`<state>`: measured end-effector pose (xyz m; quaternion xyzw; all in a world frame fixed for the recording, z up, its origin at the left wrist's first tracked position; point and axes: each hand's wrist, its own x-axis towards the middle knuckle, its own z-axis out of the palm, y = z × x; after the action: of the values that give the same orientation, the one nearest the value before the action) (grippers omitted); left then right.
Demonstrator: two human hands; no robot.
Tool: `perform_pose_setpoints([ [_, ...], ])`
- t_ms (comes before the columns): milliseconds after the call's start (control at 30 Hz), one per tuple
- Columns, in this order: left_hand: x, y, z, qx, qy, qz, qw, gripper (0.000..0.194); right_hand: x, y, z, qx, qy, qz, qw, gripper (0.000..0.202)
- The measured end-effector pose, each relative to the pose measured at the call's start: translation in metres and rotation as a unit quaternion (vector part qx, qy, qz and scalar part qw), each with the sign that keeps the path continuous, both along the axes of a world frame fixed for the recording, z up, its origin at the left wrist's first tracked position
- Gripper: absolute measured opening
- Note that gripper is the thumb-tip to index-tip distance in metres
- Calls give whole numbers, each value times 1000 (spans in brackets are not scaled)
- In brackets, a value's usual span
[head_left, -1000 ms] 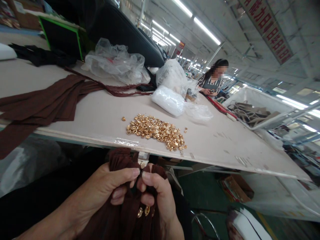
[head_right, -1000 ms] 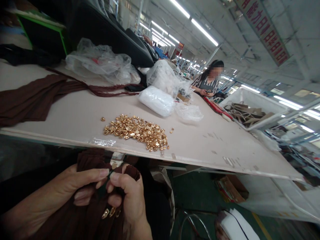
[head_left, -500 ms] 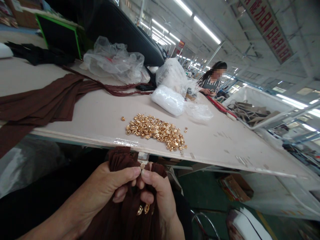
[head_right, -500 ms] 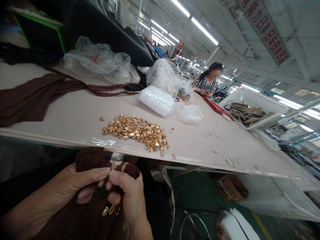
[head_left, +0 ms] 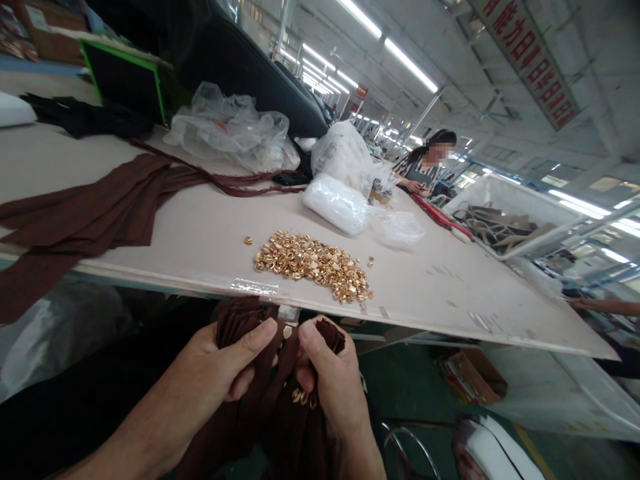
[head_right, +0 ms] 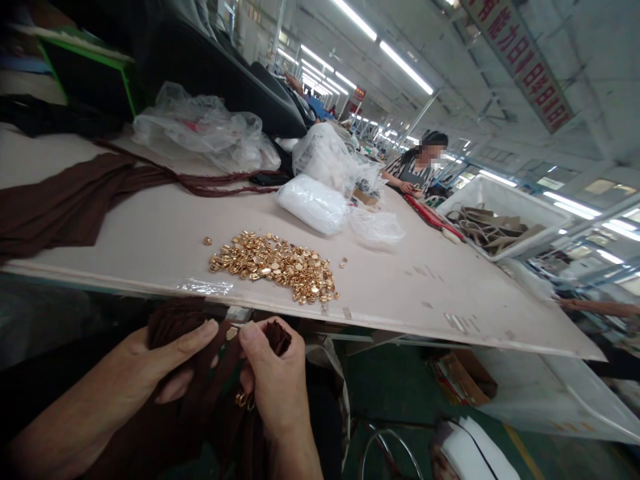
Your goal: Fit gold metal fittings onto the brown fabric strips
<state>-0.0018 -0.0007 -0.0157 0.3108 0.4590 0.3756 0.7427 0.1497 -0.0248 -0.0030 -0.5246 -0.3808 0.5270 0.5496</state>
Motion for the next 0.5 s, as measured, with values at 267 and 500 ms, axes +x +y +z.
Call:
perform_pose_setpoints([
  [267,2,5,-5,15,25,-27,999,71,-10,6,22,48,-227,-35,972,29],
  [500,7,7,14,-5,16,0,1000,58,-11,33,42,151,-498,-171,837,29],
])
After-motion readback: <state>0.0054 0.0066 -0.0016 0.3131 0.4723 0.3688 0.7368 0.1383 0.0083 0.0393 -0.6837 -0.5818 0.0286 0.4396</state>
